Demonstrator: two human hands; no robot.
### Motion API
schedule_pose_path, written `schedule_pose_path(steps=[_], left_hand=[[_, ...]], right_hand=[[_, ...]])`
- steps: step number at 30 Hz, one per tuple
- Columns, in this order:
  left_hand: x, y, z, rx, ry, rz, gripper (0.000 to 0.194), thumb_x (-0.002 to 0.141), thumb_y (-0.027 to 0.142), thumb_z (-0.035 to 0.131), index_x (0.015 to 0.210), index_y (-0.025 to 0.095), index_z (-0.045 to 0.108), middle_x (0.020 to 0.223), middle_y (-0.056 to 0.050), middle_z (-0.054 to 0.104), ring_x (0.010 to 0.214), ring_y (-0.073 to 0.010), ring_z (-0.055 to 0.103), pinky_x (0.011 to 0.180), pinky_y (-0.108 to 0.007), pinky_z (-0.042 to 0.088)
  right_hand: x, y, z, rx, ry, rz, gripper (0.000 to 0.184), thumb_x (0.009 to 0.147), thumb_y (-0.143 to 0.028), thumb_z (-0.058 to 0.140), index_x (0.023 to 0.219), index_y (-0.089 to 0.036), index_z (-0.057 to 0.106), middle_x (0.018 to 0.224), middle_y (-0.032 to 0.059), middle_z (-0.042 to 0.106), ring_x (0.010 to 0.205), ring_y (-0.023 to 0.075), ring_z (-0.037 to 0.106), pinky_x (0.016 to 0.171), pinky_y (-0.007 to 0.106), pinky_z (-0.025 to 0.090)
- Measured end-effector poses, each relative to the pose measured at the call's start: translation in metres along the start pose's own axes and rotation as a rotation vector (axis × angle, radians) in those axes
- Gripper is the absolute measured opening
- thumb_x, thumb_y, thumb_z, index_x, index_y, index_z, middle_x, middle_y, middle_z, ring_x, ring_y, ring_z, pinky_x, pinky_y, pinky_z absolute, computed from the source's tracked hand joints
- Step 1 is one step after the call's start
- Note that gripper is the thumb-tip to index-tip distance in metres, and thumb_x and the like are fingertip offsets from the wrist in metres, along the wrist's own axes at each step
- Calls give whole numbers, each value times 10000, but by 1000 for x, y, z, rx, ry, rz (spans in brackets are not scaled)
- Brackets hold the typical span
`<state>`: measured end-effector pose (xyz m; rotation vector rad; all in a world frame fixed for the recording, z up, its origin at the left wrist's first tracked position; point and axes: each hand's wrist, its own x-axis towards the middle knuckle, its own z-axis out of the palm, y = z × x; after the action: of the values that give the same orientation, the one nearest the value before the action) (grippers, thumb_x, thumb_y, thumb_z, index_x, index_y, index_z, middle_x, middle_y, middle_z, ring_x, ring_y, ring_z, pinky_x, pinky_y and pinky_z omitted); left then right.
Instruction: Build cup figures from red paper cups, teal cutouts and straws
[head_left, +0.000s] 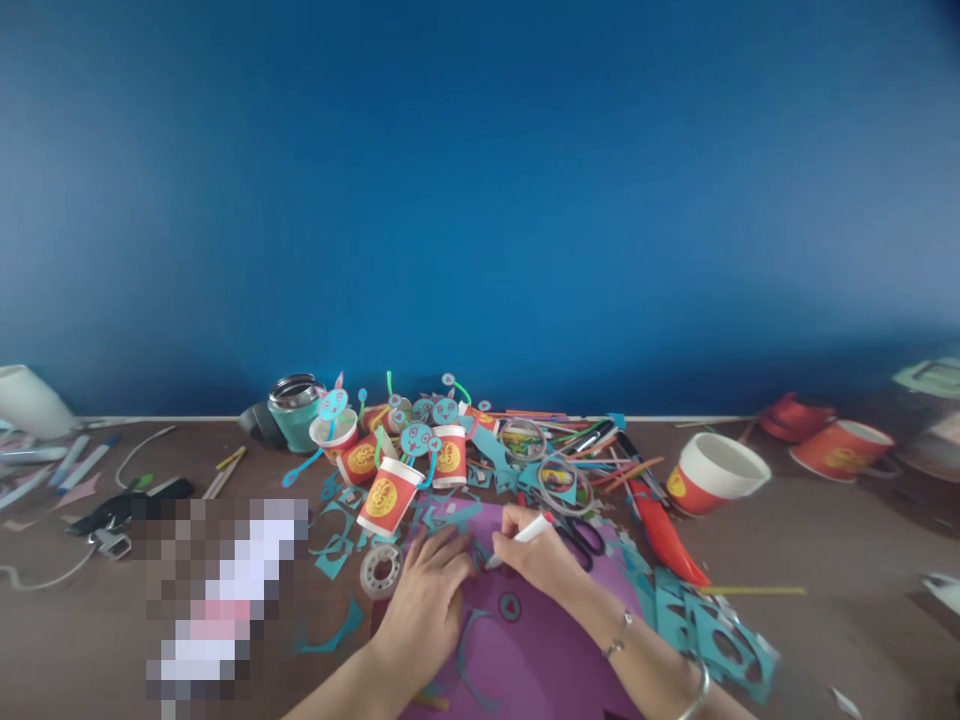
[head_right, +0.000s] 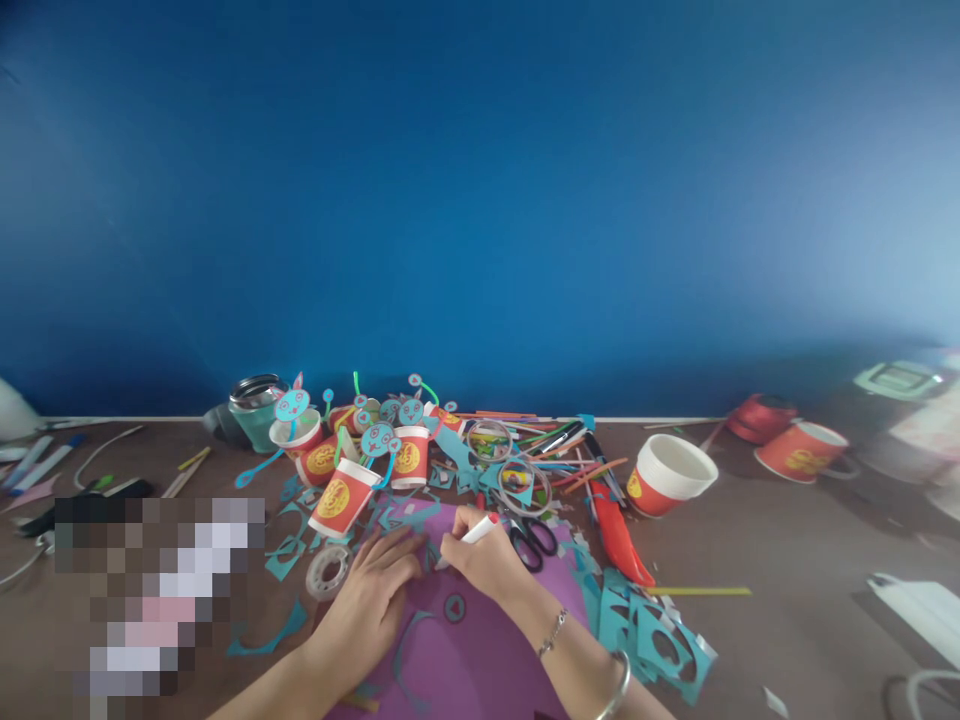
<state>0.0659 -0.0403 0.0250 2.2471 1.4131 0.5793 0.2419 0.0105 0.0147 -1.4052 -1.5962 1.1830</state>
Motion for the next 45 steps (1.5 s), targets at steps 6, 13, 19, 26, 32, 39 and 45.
schedule_pose_path(steps=[6, 13, 19, 26, 32, 39, 45], left_hand=[[-1, 3, -1, -12, -14, 22, 408, 712, -10, 416, 914, 256, 650, 1189, -9, 638, 1260, -233, 424, 1079, -478, 269], [-1, 2, 6, -67, 36, 110, 342, 743, 18, 427, 892, 235, 646, 1056, -27, 670, 1157, -234, 494, 1063, -457, 287], [0, 4, 2, -145, 204, 88, 328, 709, -9, 366, 769, 216, 597, 817, -38, 648, 862, -215, 578, 839, -379, 433], [2, -5, 6, -230, 361, 96, 285, 758, -1, 327, 745, 196, 532, 729, -37, 592, 741, -193, 560, 705, -312, 433], [5, -9, 12, -231, 312, 155, 295, 709, -23, 364, 710, 190, 569, 713, -32, 618, 740, -190, 570, 711, -302, 418], [5, -7, 15, -240, 269, 157, 330, 717, -8, 383, 804, 195, 628, 792, -53, 656, 799, -202, 598, 730, -304, 443], [7, -8, 16, -350, 301, -4, 383, 796, 244, 575, 1175, 193, 568, 979, -92, 678, 865, -232, 611, 768, -335, 468]], right_hand=[[-5, -7, -11, 181, 179, -82, 253, 779, -369, 490, 589, -223, 408, 478, -40, 514, 482, 123, 513, 495, 222, 390], [-2, -19, -36, -14, 381, -182, 331, 892, -439, 397, 809, -196, 605, 456, -14, 545, 457, 155, 503, 524, 261, 403], [6, -10, -35, -759, 157, -288, 366, 732, -115, 508, 1077, -209, 585, 944, 82, 668, 878, 227, 595, 743, 285, 409], [10, -17, -28, -933, 24, -198, 430, 704, -109, 526, 1129, -175, 534, 998, 111, 648, 897, 241, 585, 730, 275, 390], [9, -21, -31, -958, -42, -228, 459, 667, -37, 495, 1107, -154, 556, 1018, 129, 634, 924, 271, 589, 717, 293, 400], [8, -19, -32, -866, -30, -304, 388, 764, -25, 401, 1075, -190, 566, 971, 87, 645, 849, 211, 608, 722, 283, 425], [-15, -35, -11, 207, 27, -285, 247, 833, -259, 521, 1077, -229, 489, 849, 26, 640, 711, 180, 632, 670, 306, 498]])
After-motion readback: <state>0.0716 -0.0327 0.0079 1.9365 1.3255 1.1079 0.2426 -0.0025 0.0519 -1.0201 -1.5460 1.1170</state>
